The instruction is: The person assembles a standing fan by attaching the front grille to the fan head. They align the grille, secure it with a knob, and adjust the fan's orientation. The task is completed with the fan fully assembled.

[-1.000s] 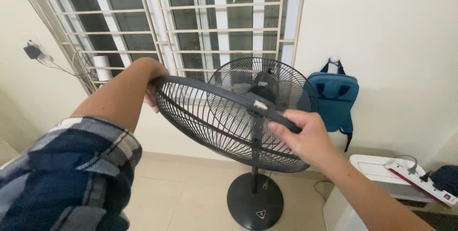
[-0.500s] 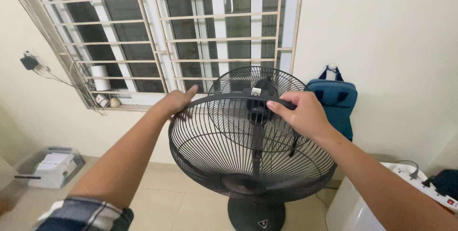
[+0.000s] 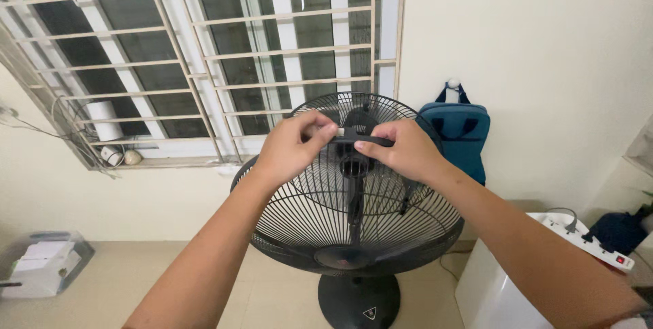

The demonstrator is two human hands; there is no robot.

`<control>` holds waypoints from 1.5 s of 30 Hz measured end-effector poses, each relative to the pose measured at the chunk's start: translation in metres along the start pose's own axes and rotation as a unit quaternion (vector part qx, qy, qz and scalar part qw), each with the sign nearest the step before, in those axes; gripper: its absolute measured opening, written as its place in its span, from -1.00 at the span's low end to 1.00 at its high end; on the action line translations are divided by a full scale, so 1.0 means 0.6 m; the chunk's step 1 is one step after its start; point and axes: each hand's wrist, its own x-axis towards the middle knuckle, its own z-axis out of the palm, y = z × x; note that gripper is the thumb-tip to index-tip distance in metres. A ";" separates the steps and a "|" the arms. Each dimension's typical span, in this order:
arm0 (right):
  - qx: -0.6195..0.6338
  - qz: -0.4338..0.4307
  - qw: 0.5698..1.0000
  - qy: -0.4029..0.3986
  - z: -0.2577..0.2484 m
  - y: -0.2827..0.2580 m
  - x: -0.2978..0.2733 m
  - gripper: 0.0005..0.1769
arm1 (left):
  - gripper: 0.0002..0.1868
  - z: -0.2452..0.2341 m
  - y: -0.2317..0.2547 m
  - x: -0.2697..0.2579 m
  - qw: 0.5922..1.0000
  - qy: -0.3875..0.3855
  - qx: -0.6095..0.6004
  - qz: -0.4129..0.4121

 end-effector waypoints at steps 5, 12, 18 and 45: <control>0.024 0.040 0.999 -0.028 0.015 0.027 0.023 -0.59 | -0.56 0.018 -0.039 0.006 0.999 -0.023 0.034 -0.024; 0.067 0.064 0.995 -0.043 0.039 0.087 0.062 -0.59 | -0.42 0.041 -0.096 0.035 0.986 -0.049 0.072 -0.142; 0.100 0.067 0.991 -0.052 0.050 0.132 0.093 -0.61 | -0.49 0.066 -0.128 0.061 0.988 -0.024 0.044 -0.146; 0.080 0.029 0.996 0.025 0.017 0.198 0.197 -0.74 | -0.43 0.130 -0.209 0.203 0.996 -0.034 0.021 -0.074</control>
